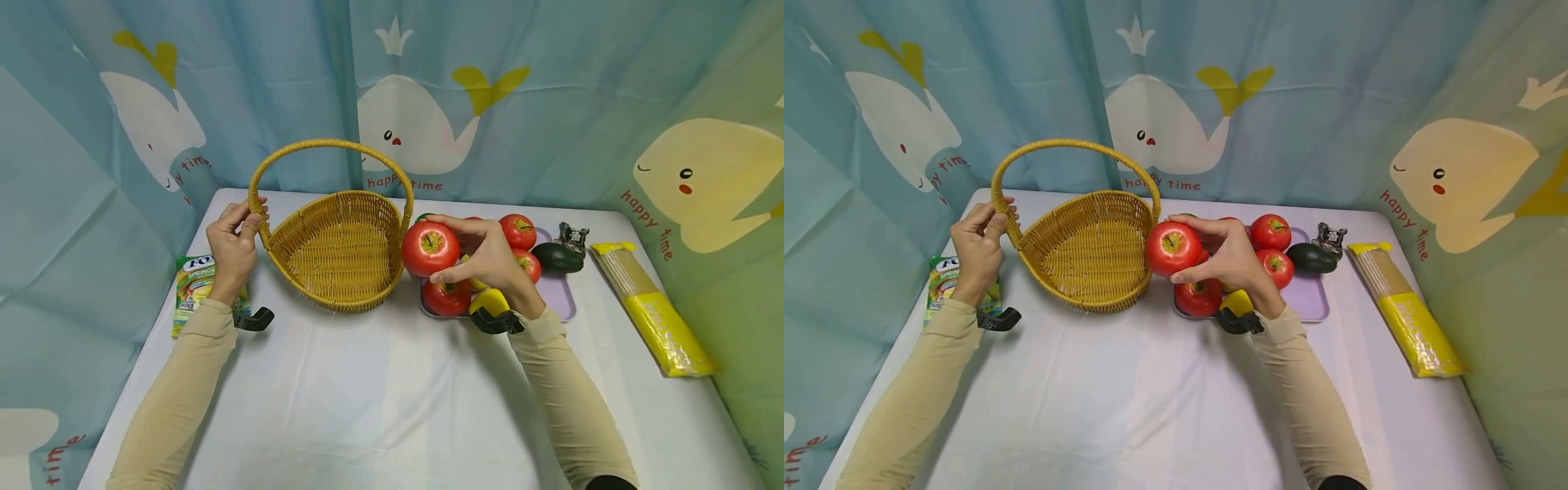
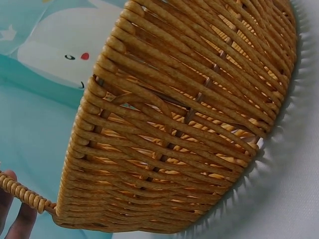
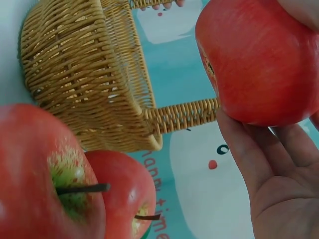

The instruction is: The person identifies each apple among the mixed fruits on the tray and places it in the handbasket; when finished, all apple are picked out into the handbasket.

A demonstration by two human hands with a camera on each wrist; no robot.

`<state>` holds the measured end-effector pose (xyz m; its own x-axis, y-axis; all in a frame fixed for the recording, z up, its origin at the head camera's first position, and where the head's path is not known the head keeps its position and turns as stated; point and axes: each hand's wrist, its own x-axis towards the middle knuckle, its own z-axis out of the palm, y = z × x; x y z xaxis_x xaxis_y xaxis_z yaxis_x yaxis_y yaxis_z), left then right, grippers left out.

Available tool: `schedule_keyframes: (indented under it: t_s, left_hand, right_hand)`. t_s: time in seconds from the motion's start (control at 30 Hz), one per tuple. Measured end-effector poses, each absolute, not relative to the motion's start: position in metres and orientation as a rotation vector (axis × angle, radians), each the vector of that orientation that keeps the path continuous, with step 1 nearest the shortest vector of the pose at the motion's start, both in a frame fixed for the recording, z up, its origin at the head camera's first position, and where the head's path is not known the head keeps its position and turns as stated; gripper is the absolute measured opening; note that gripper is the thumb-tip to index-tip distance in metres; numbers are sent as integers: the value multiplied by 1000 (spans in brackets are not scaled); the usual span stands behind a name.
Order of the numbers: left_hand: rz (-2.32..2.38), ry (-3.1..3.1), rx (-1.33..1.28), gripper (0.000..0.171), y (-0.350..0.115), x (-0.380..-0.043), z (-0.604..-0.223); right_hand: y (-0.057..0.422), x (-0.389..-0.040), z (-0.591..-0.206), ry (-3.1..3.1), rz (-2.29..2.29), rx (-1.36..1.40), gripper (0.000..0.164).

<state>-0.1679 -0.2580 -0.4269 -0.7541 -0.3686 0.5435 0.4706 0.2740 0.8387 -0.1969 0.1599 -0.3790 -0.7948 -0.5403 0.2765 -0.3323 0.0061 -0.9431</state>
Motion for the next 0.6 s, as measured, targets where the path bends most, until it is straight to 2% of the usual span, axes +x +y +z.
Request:
schedule_keyframes:
  t_s: [0.6]
  left_hand:
    - [-1604,-1823,-123,23,-258,-169,-428]
  right_hand:
    - [138,-195,-380,2022,-1849,-1019,86]
